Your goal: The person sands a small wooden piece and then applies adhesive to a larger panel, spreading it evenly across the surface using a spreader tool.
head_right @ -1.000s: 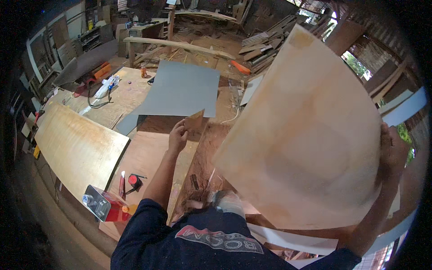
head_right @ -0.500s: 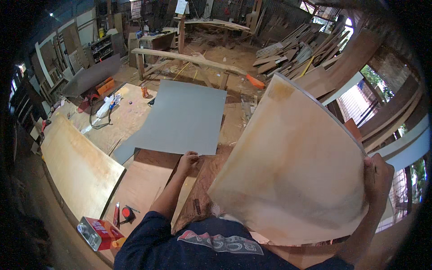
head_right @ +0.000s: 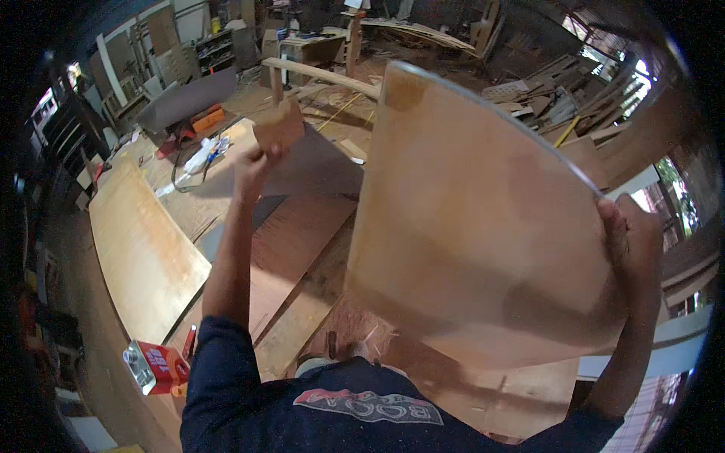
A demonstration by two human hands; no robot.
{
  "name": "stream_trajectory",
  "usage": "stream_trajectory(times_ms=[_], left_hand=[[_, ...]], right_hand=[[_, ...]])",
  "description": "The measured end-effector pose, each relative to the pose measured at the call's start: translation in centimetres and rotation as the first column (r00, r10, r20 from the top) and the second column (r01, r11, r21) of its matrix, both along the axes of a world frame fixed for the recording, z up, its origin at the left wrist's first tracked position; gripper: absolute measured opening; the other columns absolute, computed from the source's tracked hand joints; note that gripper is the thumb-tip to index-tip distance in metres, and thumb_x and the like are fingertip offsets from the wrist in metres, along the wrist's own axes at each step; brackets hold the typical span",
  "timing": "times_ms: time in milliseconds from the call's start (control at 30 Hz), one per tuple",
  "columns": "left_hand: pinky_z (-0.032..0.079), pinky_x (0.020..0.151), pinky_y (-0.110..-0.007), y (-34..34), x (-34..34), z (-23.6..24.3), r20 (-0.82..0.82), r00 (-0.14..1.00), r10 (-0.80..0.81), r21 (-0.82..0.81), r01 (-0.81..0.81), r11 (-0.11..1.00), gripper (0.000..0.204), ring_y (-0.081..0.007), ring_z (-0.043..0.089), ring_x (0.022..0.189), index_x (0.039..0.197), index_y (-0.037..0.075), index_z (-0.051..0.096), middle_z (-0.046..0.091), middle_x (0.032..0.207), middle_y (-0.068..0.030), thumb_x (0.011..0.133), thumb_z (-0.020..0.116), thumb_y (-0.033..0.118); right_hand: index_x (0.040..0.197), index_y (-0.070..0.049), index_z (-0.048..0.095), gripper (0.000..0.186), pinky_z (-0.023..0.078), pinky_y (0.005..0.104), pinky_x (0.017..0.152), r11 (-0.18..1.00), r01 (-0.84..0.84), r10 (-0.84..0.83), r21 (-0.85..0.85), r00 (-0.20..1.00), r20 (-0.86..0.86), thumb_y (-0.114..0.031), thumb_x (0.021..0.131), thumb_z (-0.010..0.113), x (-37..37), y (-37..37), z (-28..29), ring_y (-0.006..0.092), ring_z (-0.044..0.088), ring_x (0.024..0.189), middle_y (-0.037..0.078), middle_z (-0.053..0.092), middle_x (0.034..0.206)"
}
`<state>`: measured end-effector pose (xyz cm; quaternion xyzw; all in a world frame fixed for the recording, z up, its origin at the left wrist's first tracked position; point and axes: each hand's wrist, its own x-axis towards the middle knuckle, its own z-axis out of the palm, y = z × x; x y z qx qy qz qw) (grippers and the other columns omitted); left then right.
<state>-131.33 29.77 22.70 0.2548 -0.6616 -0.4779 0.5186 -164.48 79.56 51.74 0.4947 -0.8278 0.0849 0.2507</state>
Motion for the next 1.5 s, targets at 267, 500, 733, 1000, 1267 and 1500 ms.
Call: stream_trajectory(times_ms=[267,500,733,1000,1267,1500], left_hand=[[0.060,0.087,-0.030,-6.4,0.0,10.3,-0.186,0.974,-0.133,-0.020,0.131,0.991,0.041,-0.0172,0.072,0.095,0.114,-0.007,0.072,0.073,0.104,-0.0106,0.095,0.078,0.029],[0.061,0.082,-0.026,-7.9,-3.8,12.8,-0.321,0.934,-0.156,-0.013,0.160,0.987,0.035,-0.0131,0.072,0.086,0.112,-0.008,0.073,0.073,0.096,-0.0079,0.094,0.079,0.021],[0.062,0.080,-0.027,-8.3,-6.9,14.3,-0.481,0.858,-0.177,-0.079,0.158,0.984,0.032,-0.0138,0.071,0.085,0.109,-0.008,0.073,0.073,0.100,-0.0093,0.095,0.077,0.020],[0.049,0.060,-0.026,-8.8,-8.9,17.9,-0.450,0.892,-0.037,-0.094,-0.005,0.996,0.024,-0.0087,0.064,0.071,0.098,0.002,0.080,0.073,0.083,0.0037,0.091,0.081,0.025],[0.049,0.062,-0.023,-6.0,-12.3,23.2,-0.414,0.902,-0.124,-0.368,-0.041,0.929,0.015,-0.0064,0.063,0.072,0.100,0.003,0.078,0.073,0.086,0.0012,0.096,0.074,0.016],[0.054,0.070,-0.025,-4.8,-10.1,22.5,-0.267,0.964,-0.006,-0.320,-0.082,0.944,0.021,-0.0098,0.068,0.080,0.106,0.003,0.076,0.074,0.095,-0.0019,0.097,0.073,0.021]], right_hand=[[0.096,0.006,0.069,0.067,0.050,0.0341,0.072,0.940,-0.274,0.324,-0.202,0.903,0.281,-0.055,0.108,0.044,1.7,-10.9,0.3,0.0174,0.058,0.072,0.010,0.065,0.074],[0.090,0.005,0.070,0.066,0.047,0.0334,0.070,0.961,-0.179,0.252,-0.211,0.881,0.400,-0.054,0.108,0.046,-0.5,-16.3,-3.4,0.0161,0.056,0.073,0.008,0.065,0.077],[0.086,0.005,0.066,0.067,0.047,0.0397,0.067,0.921,-0.358,0.388,-0.151,0.817,0.426,-0.056,0.106,0.050,-0.5,-22.4,-5.1,0.0265,0.054,0.064,0.017,0.058,0.067],[0.078,0.009,0.061,0.073,0.042,0.0448,0.061,0.911,-0.409,0.399,-0.057,0.837,0.376,-0.057,0.105,0.049,-6.4,-28.9,-9.2,0.0315,0.045,0.060,0.021,0.052,0.061],[0.086,0.009,0.069,0.087,0.049,0.0460,0.076,0.964,-0.254,0.193,0.073,0.866,0.461,-0.073,0.100,0.042,-21.6,-35.4,-21.0,0.0364,0.062,0.073,0.026,0.064,0.076],[0.136,0.004,0.061,0.081,0.044,0.0414,0.104,0.950,-0.300,0.213,-0.082,0.435,0.875,-0.068,0.100,0.049,-29.3,-38.9,-35.9,0.0317,0.061,0.123,0.021,0.067,0.128]])
